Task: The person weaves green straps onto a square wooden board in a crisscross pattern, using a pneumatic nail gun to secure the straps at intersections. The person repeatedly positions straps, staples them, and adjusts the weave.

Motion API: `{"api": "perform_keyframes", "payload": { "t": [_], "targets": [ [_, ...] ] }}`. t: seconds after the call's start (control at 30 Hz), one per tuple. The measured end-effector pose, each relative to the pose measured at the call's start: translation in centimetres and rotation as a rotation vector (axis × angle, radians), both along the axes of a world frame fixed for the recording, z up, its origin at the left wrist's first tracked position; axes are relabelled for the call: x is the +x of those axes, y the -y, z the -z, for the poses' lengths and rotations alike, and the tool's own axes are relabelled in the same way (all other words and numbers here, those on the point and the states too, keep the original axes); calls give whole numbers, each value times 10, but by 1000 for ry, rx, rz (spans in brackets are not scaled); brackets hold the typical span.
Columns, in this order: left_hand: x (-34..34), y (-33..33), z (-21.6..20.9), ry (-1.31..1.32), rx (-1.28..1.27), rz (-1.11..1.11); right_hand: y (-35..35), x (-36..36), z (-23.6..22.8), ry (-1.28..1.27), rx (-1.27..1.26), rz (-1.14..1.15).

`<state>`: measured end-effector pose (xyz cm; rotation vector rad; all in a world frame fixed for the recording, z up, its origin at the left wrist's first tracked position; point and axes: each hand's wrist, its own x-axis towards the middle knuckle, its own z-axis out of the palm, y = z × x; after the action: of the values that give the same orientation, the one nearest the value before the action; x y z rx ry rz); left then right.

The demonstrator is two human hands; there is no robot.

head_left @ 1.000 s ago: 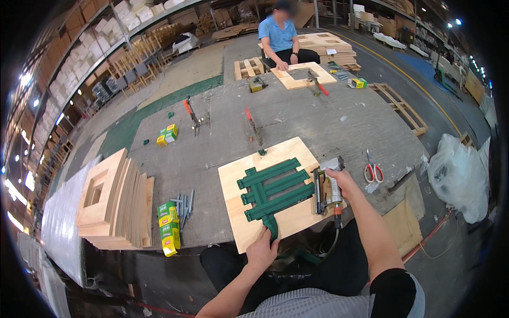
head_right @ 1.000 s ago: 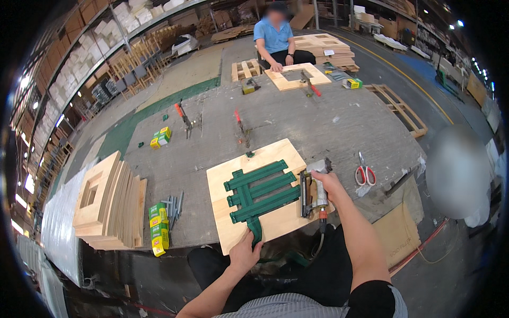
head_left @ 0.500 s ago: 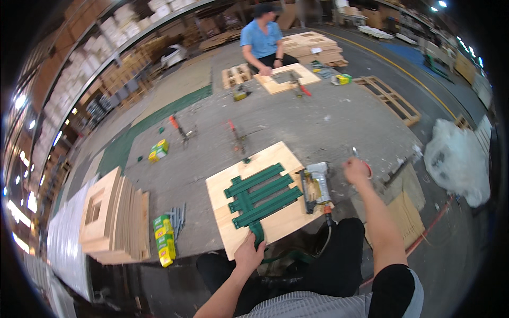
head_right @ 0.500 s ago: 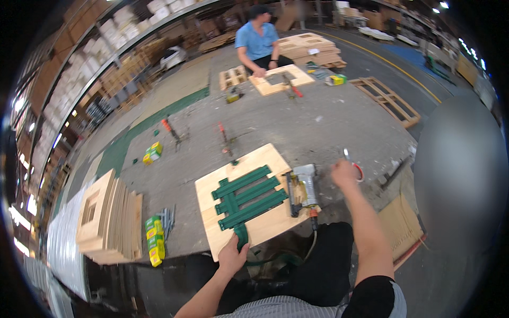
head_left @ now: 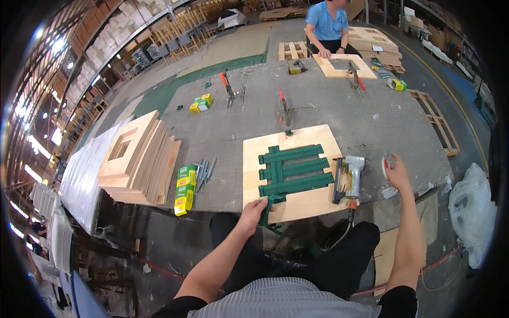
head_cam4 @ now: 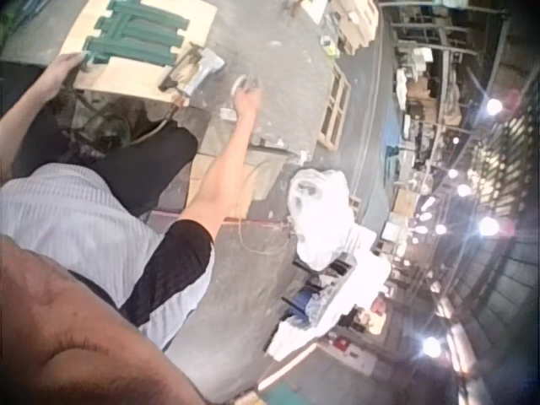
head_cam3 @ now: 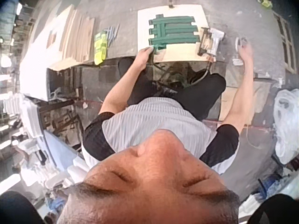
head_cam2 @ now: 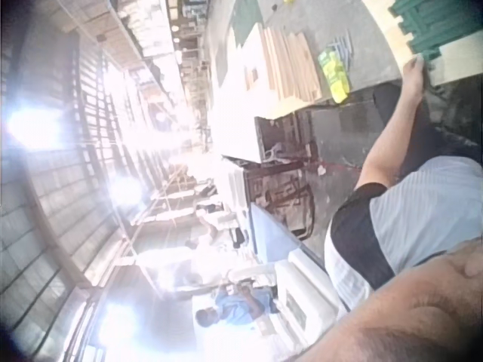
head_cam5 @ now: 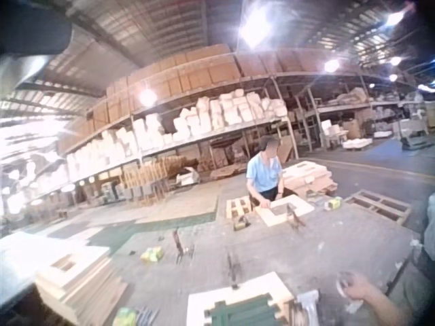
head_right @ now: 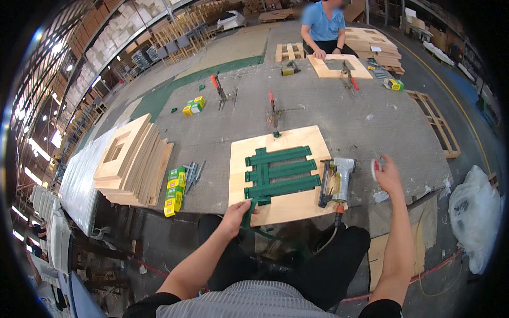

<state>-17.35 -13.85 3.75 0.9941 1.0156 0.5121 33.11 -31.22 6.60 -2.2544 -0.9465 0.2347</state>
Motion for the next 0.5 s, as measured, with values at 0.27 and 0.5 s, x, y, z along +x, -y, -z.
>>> {"api": "perform_keyframes", "payload": {
  "t": [0.27, 0.5],
  "targets": [
    [20, -28, -34, 81, -95, 13, -47, -189, -67, 365, -235, -946],
    [23, -31, -37, 41, -65, 60, -97, -223, -28, 534, -389, -1141]
  ]
}}
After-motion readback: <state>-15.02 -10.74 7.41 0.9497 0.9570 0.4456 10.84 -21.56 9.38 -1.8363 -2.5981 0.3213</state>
